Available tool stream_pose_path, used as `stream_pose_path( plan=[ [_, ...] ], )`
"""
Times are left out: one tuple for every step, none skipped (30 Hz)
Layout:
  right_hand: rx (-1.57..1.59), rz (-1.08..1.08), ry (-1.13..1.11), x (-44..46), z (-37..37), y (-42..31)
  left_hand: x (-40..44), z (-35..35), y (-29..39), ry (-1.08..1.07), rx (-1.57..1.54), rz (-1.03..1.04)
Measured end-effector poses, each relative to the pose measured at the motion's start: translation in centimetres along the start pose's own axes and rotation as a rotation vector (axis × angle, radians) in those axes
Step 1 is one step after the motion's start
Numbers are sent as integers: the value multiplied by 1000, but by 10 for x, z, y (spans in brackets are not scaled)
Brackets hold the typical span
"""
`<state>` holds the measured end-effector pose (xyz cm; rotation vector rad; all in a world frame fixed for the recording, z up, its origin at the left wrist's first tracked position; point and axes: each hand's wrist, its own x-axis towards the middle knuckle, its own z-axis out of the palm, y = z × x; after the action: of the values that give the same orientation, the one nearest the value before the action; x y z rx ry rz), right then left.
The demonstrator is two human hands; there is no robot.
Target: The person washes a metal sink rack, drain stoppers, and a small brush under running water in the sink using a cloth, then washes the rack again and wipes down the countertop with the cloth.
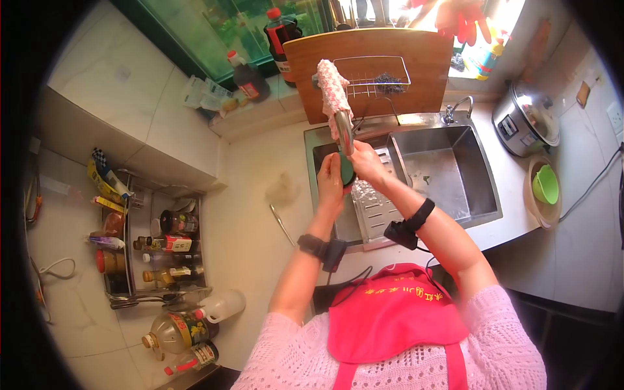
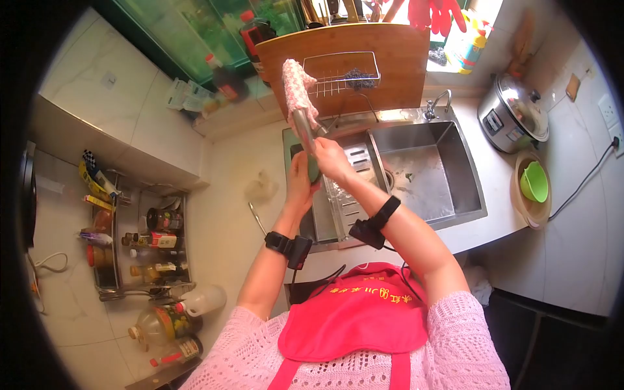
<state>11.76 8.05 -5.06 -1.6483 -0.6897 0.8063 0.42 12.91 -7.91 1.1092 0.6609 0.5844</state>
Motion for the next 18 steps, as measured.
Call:
stream_pose_path(
  plan=[
    [96,165,-150,2,-8,-6,-1,-2,3,-23,67,46],
    [85,228,-243,5,-15,-9,-1,-5,7,-70,139,39],
    [49,234,-351,6,-24,-12,-3,-7,16,-118,210,32],
    [10,264,-429,13,-31,-6,-5,-9,21,-164,281,26],
    [-31,293,-507,19,-34,0,-3,-10,21,-167,290,42],
    [23,222,-437,14,-32,-2,-1,-13,18,-169,300,59],
    [77,152,-369,1,-26,-5,1,-15,15,-170,309,76],
    [121,77,-309,-7,-20,-9,8,-17,9,-21,273,26],
    [113,55,-172,-8,-9,5,18,-15,-1,122,239,-30],
    [-27,-118,50,-11,6,17,24,-10,-8,264,203,-85],
    [-166,-289,273,-19,21,26,22,0,-10,349,120,-111],
    [-187,-387,426,-28,34,24,18,13,-12,432,37,-137],
    [-198,-340,364,-32,33,21,16,21,-13,514,-46,-164],
    [-209,-295,304,-35,29,17,19,19,-22,483,-108,-93],
    [-219,-249,246,-35,24,13,18,18,-19,433,-98,-60],
    [-344,-291,187,-24,17,19,15,16,-15,382,-84,-31],
    [-297,-258,109,-16,9,27,9,13,-12,331,-66,-9],
    [-251,-227,32,-12,1,21,5,13,-7,301,72,65]
  ],
)
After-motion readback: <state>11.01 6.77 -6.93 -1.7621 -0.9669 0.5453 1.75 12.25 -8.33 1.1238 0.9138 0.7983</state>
